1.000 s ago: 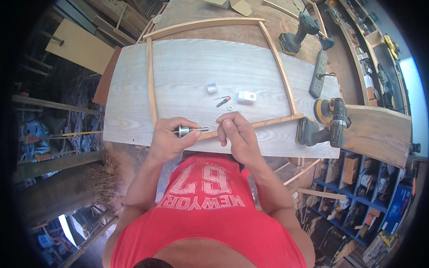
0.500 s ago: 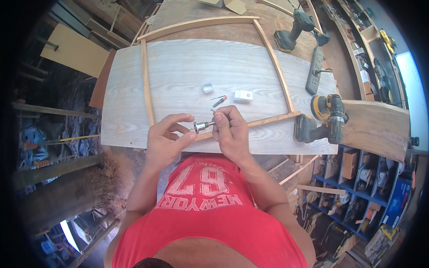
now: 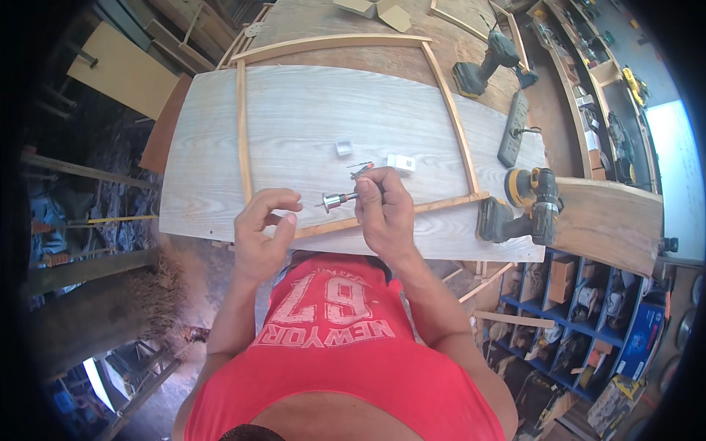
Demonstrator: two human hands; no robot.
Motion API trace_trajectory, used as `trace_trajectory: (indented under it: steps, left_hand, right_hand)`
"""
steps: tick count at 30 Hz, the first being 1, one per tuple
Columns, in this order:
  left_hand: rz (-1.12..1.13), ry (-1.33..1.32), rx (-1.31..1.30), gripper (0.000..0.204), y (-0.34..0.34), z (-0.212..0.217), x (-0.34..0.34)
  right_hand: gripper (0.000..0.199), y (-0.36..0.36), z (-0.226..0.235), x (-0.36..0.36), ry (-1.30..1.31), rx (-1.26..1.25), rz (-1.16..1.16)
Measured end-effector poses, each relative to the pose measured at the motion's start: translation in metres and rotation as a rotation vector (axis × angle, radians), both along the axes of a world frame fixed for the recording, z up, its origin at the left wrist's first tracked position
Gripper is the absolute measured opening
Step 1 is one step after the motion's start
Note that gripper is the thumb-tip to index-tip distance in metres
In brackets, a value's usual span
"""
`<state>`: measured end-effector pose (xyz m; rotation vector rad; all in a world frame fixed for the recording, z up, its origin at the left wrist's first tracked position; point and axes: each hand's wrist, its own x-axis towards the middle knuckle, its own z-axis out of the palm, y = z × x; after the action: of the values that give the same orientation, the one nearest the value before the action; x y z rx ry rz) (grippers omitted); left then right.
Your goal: The person is seen assembling a small metal bolt and washer hardware kit.
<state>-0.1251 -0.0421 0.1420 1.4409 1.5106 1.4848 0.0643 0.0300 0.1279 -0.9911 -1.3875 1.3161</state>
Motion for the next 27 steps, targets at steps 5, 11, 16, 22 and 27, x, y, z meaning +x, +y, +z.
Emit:
trace_trajectory:
  steps: [5, 11, 16, 22, 27]
  left_hand:
    - [-0.136, -0.034, 0.007, 0.011, 0.003, 0.003, 0.006]
    - [-0.049, 0.201, 0.222, 0.011, 0.001, -0.001, 0.006]
    - [0.020, 0.111, 0.249, 0.018, -0.004, -0.006, 0.004]
    - [-0.237, -0.542, -0.186, 0.028, -0.002, -0.018, 0.005]
    - [-0.249, -0.827, -0.237, 0.025, -0.003, -0.020, 0.002]
  right_hand:
    - [0.018, -0.003, -0.002, -0.005, -0.014, 0.030, 0.052]
    - [0.017, -0.010, -0.002, -0.005, -0.015, 0.020, 0.040]
    - [0.018, -0.014, -0.001, -0.005, 0.017, -0.035, 0.011]
    - [0.020, -0.015, 0.005, -0.004, 0.044, -0.069, 0.047]
    - [0.021, -0.016, 0.005, -0.004, 0.137, -0.151, 0.079]
